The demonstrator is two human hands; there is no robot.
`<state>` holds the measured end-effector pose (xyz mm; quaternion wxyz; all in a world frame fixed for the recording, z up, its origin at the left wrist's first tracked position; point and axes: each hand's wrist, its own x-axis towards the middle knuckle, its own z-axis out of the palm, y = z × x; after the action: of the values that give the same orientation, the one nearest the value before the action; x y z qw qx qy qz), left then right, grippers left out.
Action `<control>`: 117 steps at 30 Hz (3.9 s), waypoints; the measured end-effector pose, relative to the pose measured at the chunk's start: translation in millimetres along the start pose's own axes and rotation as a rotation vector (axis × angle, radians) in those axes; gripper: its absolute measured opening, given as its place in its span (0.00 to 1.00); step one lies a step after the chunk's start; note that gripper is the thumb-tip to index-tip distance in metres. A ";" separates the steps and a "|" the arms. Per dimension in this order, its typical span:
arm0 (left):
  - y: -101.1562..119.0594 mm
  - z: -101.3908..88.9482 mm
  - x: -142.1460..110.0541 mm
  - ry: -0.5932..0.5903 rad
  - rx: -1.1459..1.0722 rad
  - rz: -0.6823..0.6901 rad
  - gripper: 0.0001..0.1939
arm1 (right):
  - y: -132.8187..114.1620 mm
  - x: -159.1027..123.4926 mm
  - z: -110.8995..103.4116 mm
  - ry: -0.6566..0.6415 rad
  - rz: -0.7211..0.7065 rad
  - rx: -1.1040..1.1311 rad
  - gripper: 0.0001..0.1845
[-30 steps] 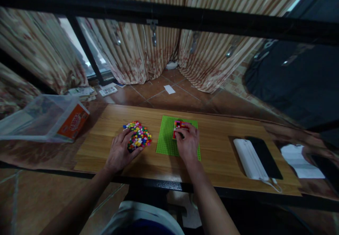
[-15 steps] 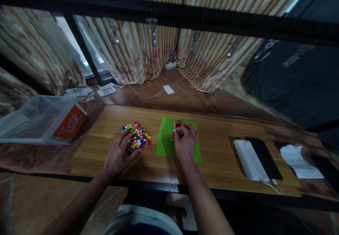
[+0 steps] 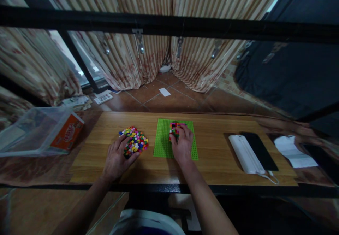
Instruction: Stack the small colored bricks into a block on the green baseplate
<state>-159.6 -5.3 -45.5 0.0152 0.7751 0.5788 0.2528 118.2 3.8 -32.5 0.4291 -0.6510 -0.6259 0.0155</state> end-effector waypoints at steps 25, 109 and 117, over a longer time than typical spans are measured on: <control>53.1 -3.1 24.7 -0.053 0.064 -0.016 0.09 | 145.0 -8.8 -56.8 -0.004 0.075 -0.525 0.23; 131.7 68.2 102.3 -0.217 -0.861 -0.445 0.13 | 127.1 -8.1 -55.5 -0.054 0.202 -0.542 0.21; 136.0 68.7 96.5 -0.190 -0.875 -0.469 0.14 | 138.5 -10.4 -52.9 -0.023 0.158 -0.536 0.22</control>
<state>9.0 55.7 -26.2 0.4476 0.5648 0.5731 0.3900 256.5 -12.3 -84.5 0.2319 -0.7881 -0.5596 -0.1100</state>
